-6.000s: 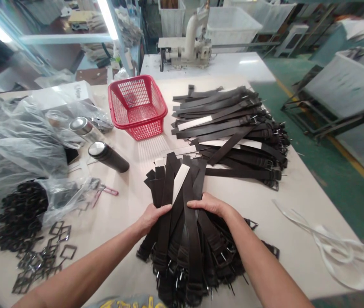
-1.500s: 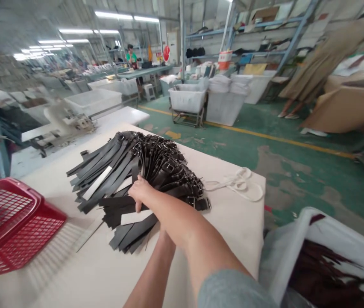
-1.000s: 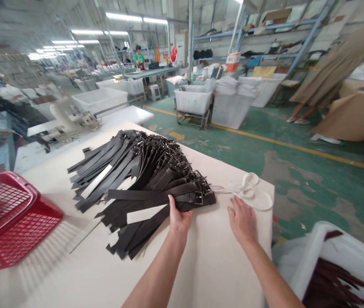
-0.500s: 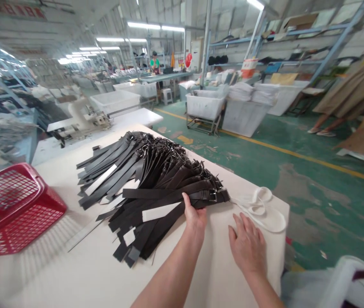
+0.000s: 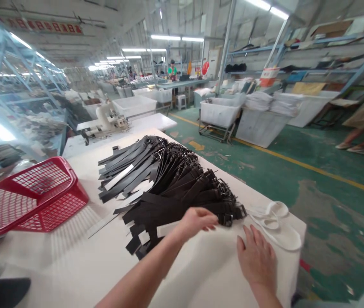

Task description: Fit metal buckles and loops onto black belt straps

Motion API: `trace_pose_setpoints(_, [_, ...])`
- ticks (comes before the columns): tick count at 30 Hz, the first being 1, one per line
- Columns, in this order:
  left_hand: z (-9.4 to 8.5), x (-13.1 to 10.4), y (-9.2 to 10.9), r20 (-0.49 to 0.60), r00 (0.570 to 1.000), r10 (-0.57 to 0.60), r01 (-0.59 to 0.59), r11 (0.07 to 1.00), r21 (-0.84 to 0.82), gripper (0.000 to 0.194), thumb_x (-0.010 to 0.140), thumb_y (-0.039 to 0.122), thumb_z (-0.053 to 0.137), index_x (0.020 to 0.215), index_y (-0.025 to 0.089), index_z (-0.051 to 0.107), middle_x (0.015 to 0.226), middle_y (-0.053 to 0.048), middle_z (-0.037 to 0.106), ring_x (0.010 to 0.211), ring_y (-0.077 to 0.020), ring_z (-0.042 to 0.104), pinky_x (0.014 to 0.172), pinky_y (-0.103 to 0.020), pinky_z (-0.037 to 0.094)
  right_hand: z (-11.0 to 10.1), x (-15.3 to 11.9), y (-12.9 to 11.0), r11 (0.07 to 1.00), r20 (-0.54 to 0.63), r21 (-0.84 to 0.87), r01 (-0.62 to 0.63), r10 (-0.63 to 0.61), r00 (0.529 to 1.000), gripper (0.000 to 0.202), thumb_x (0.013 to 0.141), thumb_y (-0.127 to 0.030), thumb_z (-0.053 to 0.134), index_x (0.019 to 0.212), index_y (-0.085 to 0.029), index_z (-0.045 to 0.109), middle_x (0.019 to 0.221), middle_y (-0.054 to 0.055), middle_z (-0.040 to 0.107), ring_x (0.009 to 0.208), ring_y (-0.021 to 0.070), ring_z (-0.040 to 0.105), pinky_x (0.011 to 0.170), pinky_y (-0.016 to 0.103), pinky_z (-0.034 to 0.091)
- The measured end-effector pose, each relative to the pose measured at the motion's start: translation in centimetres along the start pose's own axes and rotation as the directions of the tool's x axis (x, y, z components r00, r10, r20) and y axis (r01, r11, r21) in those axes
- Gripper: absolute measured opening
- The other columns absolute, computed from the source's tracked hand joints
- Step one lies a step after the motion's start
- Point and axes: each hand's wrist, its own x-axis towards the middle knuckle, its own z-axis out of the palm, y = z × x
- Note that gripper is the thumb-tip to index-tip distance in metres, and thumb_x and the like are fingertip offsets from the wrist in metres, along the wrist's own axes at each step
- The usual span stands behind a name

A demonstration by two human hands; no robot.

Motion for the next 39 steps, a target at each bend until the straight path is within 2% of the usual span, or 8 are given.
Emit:
trace_pose_setpoints(2, [-3.3,1.3,3.5,-0.137,0.971,0.197,-0.18,0.975,0.127,0.042,0.07,0.021,0.078,0.111,0.019,0.071,0.12,-0.012,0.07,0.12,-0.0287,0.062,0.11,-0.047,0.043,0.0,0.0,0.0,1.0,-0.009,0.009,0.011,-0.011,1.0,0.044,0.1,-0.033,0.034,0.13,-0.01,0.057,0.137,0.02,0.057,0.121,0.0339,0.055,0.097,0.048,0.044])
trace_pose_setpoints(4, [-6.7,3.6,6.4,-0.284,0.892,0.352,-0.282,0.924,0.26,0.082,0.071,0.015,0.076,0.146,0.023,0.043,0.159,-0.01,0.038,0.15,-0.025,0.028,0.123,-0.043,0.02,0.2,0.1,0.0,1.0,-0.025,0.024,0.014,-0.014,1.0,0.043,0.099,-0.033,0.036,0.131,-0.012,0.056,0.136,0.02,0.057,0.121,0.0344,0.055,0.096,0.049,0.045])
trace_pose_setpoints(8, [-11.3,7.9,8.4,-0.446,0.737,0.507,0.015,0.647,0.762,0.106,0.066,0.024,0.084,0.153,0.009,0.025,0.156,-0.023,0.036,0.147,-0.0364,0.03,0.119,-0.048,0.026,0.7,0.0,0.3,0.999,-0.05,0.052,0.015,-0.013,0.999,0.044,0.097,-0.033,0.039,0.135,-0.016,0.052,0.135,0.02,0.058,0.118,0.0351,0.057,0.095,0.051,0.046])
trace_pose_setpoints(12, [-12.4,9.9,6.8,-0.422,0.725,0.544,0.098,0.526,0.845,0.102,0.071,0.031,0.08,0.154,0.01,0.024,0.146,-0.022,0.051,0.136,-0.0368,0.045,0.111,-0.049,0.037,1.0,-0.1,0.5,0.999,-0.058,0.047,0.027,-0.024,0.998,0.042,0.097,-0.032,0.04,0.133,-0.015,0.053,0.135,0.019,0.058,0.116,0.0342,0.059,0.094,0.049,0.046])
trace_pose_setpoints(17, [-13.0,11.9,5.3,-0.223,0.746,0.627,-0.091,0.428,0.899,0.077,0.084,0.021,0.067,0.153,0.019,0.032,0.132,-0.012,0.065,0.115,-0.0235,0.063,0.103,-0.037,0.046,0.8,-0.1,0.7,0.999,-0.052,0.015,0.047,-0.046,0.998,0.041,0.098,-0.033,0.037,0.129,-0.012,0.055,0.134,0.02,0.058,0.115,0.0339,0.059,0.093,0.047,0.047])
trace_pose_setpoints(26, [-14.6,15.0,5.1,-0.067,0.748,0.66,-0.181,0.3,0.937,0.052,0.09,0.024,0.063,0.142,0.019,0.053,0.14,-0.014,0.058,0.127,-0.0244,0.056,0.11,-0.036,0.042,1.0,0.3,0.6,0.997,-0.064,0.048,0.062,-0.058,0.996,0.044,0.097,-0.035,0.039,0.131,-0.012,0.055,0.134,0.02,0.059,0.109,0.0343,0.061,0.09,0.048,0.048])
trace_pose_setpoints(34, [-15.0,9.3,6.1,0.005,0.753,0.658,-0.271,0.303,0.914,0.057,0.09,0.028,0.063,0.144,0.017,0.047,0.146,-0.015,0.051,0.138,-0.0248,0.045,0.118,-0.038,0.033,-0.3,0.4,-0.4,0.999,0.026,0.039,-0.02,0.019,0.999,0.043,0.097,-0.031,0.038,0.13,-0.013,0.057,0.135,0.019,0.058,0.119,0.0331,0.054,0.098,0.048,0.041])
trace_pose_setpoints(39, [-22.3,-0.8,1.8,-0.056,0.616,0.786,-0.221,0.241,0.945,0.05,0.098,0.038,0.043,0.142,0.016,0.046,0.148,-0.014,0.051,0.141,-0.0251,0.042,0.119,-0.045,0.032,-0.9,0.3,-0.6,0.999,0.023,0.018,-0.034,0.034,0.999,0.04,0.098,-0.031,0.039,0.129,-0.013,0.058,0.136,0.018,0.058,0.117,0.0322,0.055,0.097,0.047,0.041])
